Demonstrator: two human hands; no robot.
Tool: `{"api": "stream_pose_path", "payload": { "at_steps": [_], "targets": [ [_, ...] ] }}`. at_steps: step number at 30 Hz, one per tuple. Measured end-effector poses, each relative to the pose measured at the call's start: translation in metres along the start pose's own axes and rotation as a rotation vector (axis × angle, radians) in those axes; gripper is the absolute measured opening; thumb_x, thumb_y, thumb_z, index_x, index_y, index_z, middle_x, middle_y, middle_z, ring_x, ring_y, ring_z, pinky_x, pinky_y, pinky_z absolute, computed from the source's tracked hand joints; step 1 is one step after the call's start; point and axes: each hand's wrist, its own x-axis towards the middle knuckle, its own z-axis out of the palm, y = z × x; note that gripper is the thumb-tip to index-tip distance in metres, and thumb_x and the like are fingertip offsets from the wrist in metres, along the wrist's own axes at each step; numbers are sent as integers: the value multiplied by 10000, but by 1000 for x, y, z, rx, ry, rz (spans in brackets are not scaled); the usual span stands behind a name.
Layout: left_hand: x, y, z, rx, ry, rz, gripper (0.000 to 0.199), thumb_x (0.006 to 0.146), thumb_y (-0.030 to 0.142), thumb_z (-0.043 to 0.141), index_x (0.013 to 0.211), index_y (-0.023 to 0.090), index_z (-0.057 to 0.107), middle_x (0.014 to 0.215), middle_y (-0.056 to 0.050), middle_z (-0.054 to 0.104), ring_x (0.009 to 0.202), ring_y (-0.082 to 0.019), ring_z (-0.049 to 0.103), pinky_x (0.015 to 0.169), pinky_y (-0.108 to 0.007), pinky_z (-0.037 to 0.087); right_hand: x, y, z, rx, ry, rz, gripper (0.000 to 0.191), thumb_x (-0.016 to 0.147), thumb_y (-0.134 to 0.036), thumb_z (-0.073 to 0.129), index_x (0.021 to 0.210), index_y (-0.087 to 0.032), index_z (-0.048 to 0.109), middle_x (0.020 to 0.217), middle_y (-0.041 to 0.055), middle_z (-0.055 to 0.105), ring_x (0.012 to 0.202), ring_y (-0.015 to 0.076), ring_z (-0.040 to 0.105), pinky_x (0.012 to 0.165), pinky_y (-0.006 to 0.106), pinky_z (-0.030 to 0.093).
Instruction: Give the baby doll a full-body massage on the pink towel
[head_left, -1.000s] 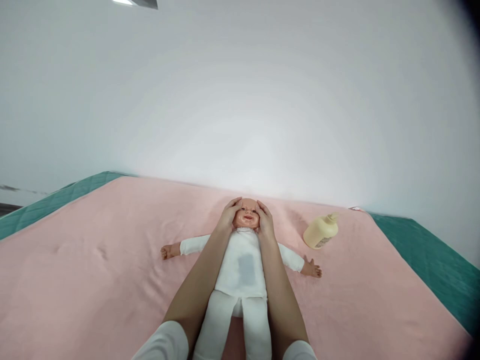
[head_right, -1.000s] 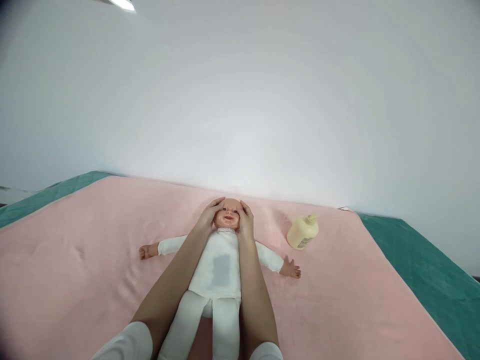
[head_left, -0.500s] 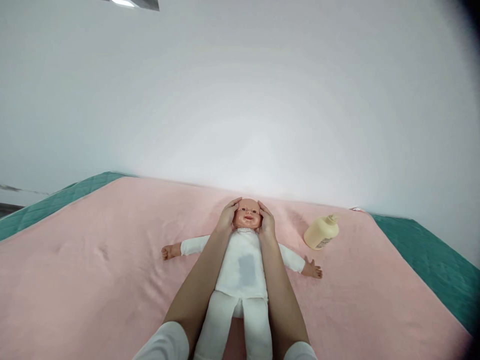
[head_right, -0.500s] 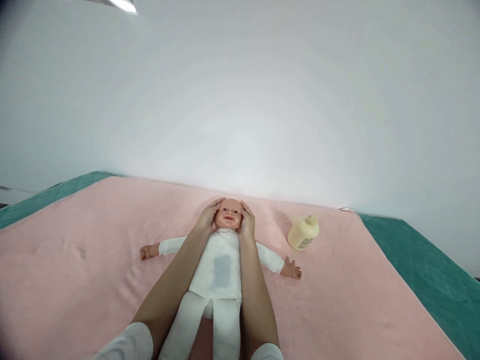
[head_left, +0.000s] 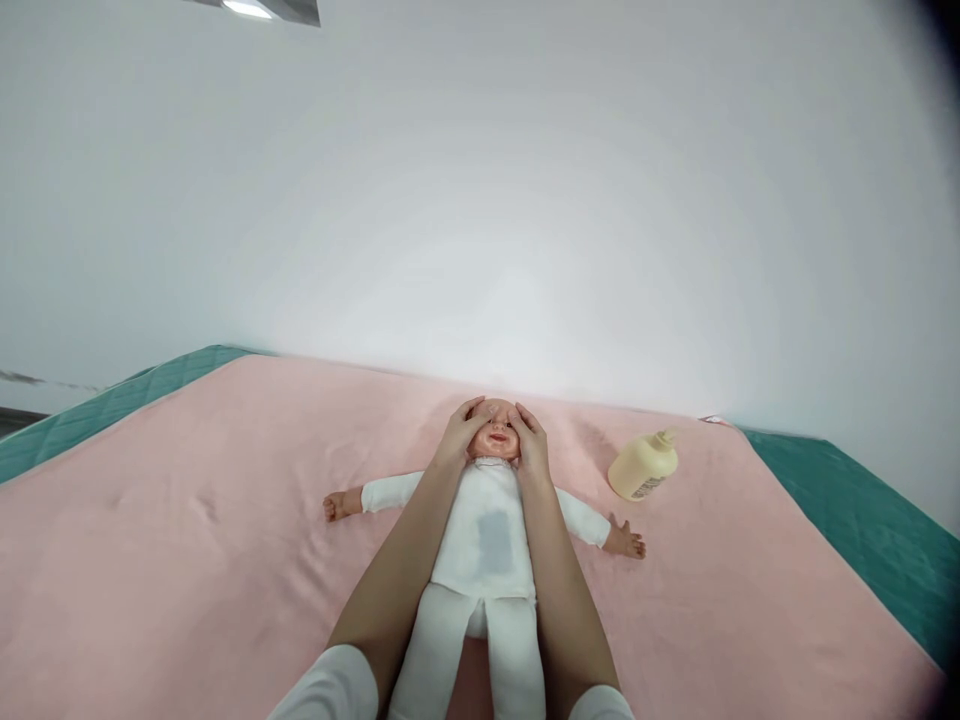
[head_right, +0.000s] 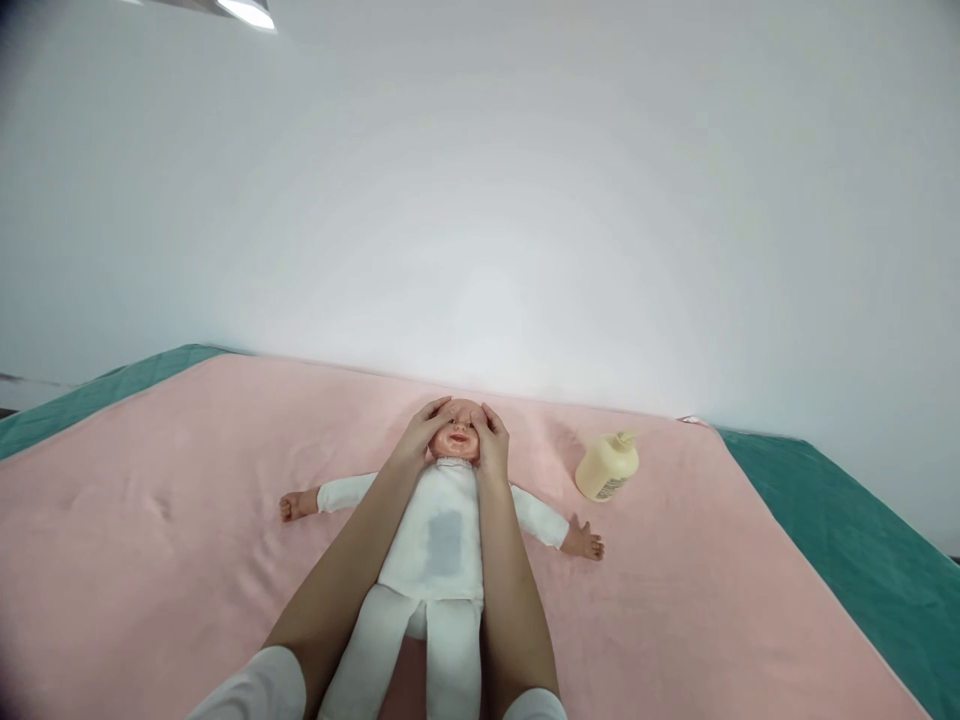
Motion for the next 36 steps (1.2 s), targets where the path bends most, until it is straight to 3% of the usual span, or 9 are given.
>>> {"api": "stream_pose_path", "payload": {
  "at_steps": [8,25,36],
  "targets": [
    [-3,1,0,56,7,-7,554,640,221,806,1152,156,605,1134,-143,640,1018,-247,640,911,-369,519,4,5,-3,-35,0,-8,645,570,-295,805,1169,-149,617,1165,111,664,1012,228,650,851,346,556],
    [-2,3,1,-72,22,-73,401,711,138,685,1107,170,628,1022,-91,666,859,-178,654,850,-333,528,2,-1,0,51,10,67,518,629,-187,721,1139,-144,645,1007,75,721,880,198,685,820,335,568],
    [0,5,-2,-149,-1,-99,324,747,145,657,1070,179,668,1099,-107,670,893,-189,647,863,-348,517,10,4,-3,133,30,106,434,618,-142,680,1052,-165,686,890,47,732,832,200,687,825,378,560]
  ]
}}
